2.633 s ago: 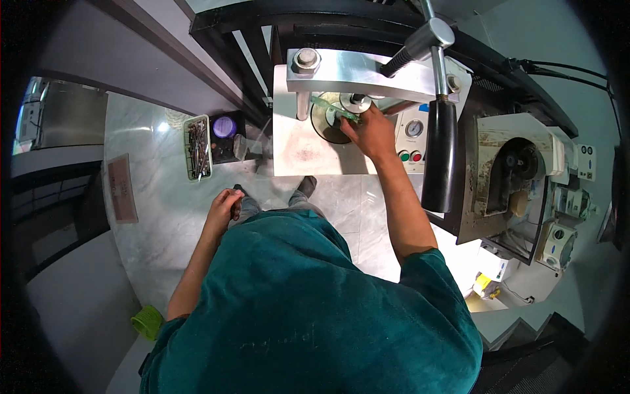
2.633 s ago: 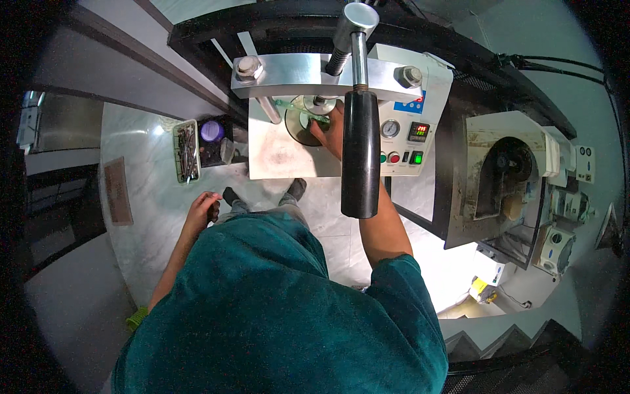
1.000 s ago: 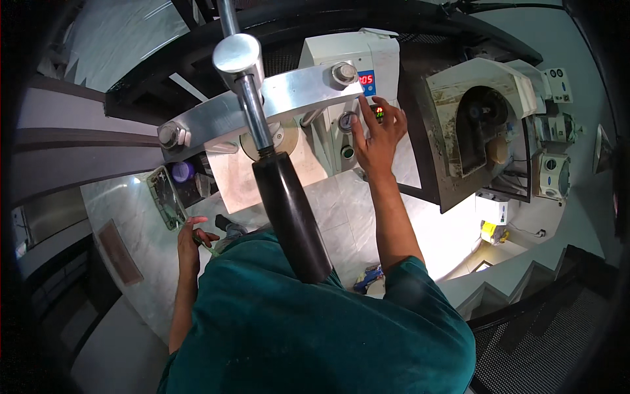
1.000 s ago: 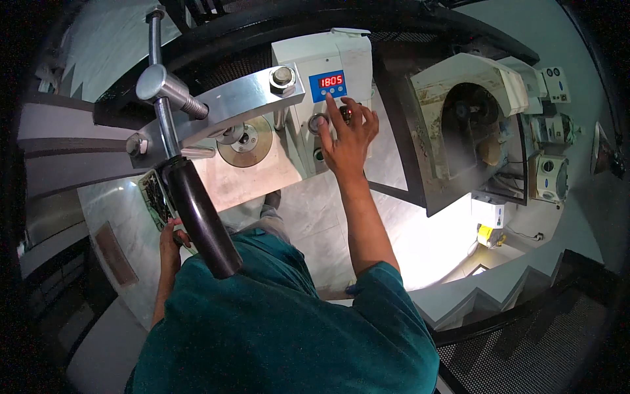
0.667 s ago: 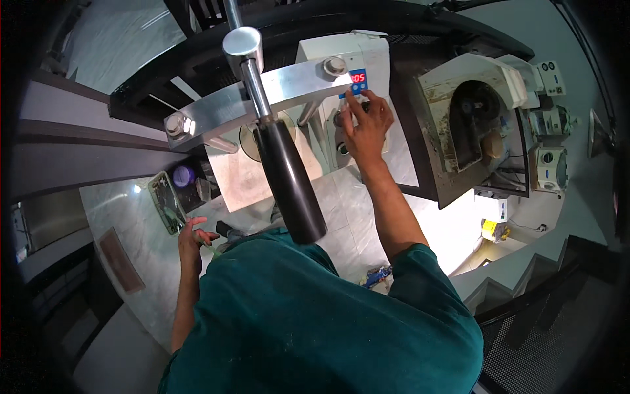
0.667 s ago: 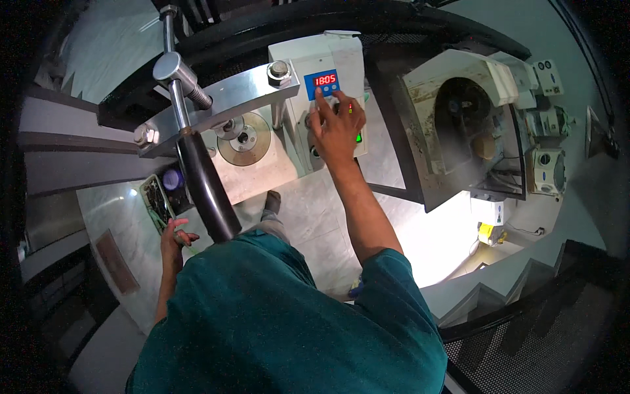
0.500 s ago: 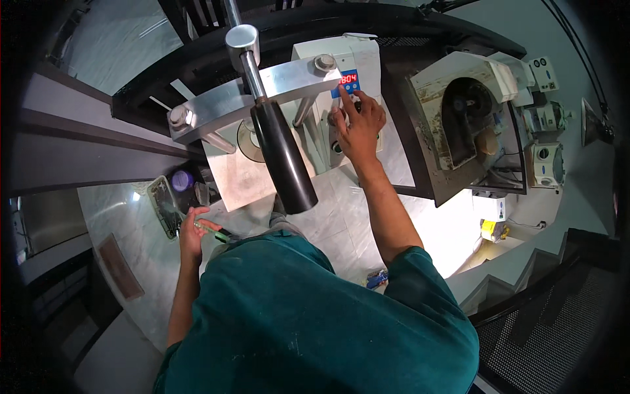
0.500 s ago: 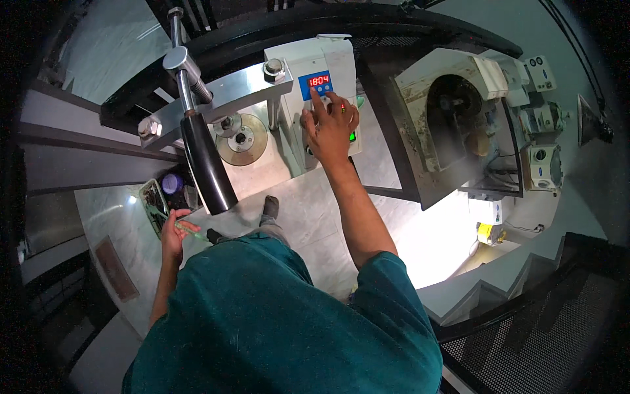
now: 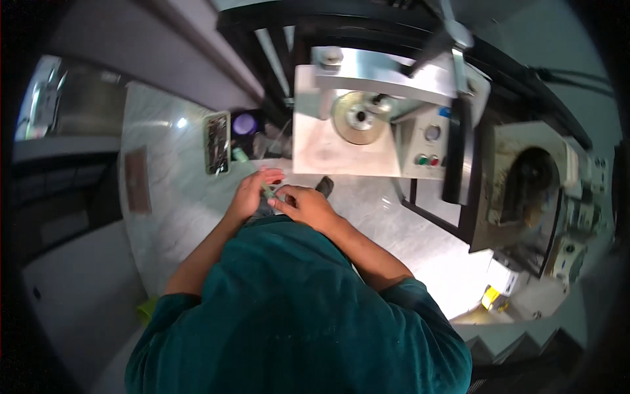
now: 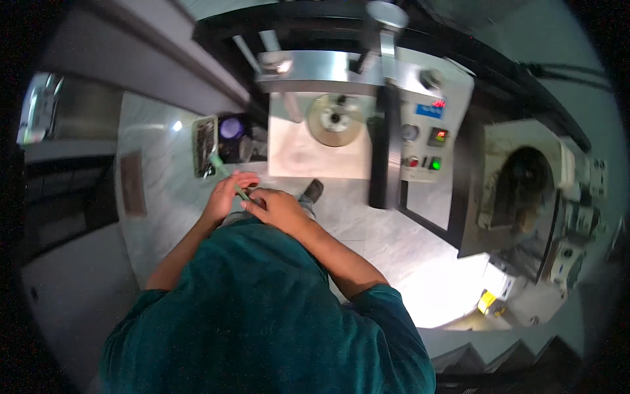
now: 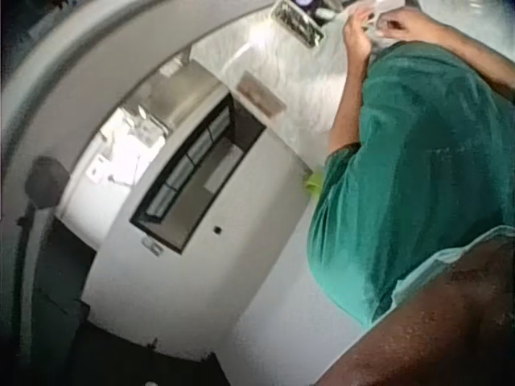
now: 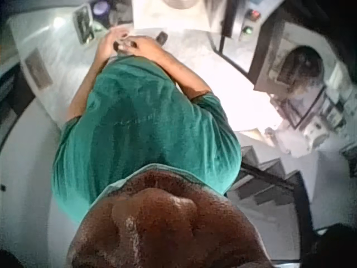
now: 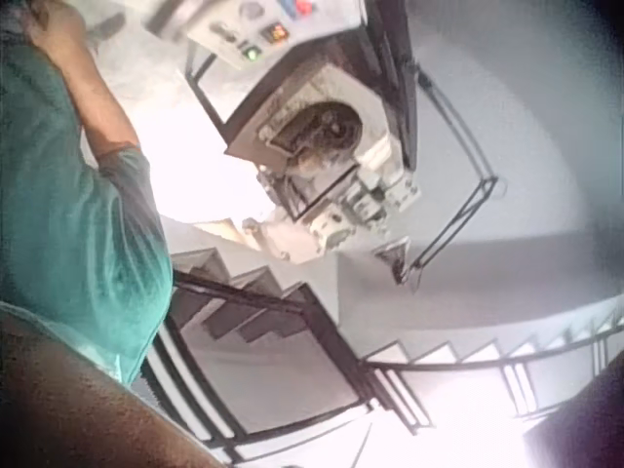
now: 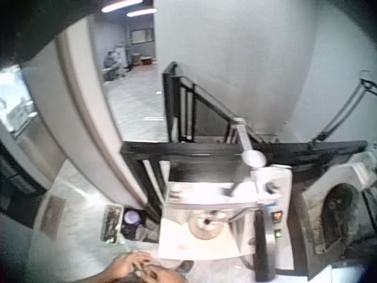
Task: The person works on a dental articulator at a workbench, then picks up a scale and carries it into a hallway. They proceed to a dental press machine, where they press buttons, operate a lever, and brush off a dental model before placing a small component into the machine and activating a switch.
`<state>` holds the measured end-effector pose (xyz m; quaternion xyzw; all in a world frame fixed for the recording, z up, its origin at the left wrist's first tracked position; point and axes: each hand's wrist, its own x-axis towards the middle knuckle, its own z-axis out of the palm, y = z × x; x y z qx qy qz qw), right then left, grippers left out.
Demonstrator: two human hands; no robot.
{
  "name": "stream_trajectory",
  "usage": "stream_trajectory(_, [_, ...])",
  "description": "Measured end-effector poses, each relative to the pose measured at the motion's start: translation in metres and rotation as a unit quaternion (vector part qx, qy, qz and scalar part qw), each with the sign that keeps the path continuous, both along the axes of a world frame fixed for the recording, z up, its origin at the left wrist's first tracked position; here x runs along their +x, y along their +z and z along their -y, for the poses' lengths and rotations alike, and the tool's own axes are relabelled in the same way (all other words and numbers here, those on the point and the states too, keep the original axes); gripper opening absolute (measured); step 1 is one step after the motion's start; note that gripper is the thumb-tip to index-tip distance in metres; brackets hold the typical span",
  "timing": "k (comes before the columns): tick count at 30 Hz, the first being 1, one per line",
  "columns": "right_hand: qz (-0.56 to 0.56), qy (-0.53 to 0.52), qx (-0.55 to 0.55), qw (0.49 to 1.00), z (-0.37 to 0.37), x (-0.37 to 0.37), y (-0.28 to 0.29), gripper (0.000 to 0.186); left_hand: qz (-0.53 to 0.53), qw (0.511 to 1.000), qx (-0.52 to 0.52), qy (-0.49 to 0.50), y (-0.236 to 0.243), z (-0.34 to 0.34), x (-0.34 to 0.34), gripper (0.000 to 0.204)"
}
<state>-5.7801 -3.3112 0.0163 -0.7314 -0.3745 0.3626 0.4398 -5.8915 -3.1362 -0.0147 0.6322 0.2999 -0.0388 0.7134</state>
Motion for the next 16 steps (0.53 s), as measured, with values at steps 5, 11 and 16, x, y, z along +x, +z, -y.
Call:
stream_trajectory(5, [-0.224,0.074,0.0,0.972,-0.064,-0.056,-0.1,0.039,-0.066,0.995,0.073,0.025,-0.015,-0.033,-0.063,0.061])
stream_trajectory(11, [-0.027,0.052,-0.177,0.983,-0.141,-0.091,-0.217,0.04,-0.274,0.949,0.068,0.142,-0.086,-0.111,-0.287,0.073])
stream_trajectory(16, [0.064,-0.022,-0.289,0.955,-0.246,-0.098,-0.299,0.038,-0.391,0.874,-0.052,0.283,-0.166,-0.131,-0.491,0.084])
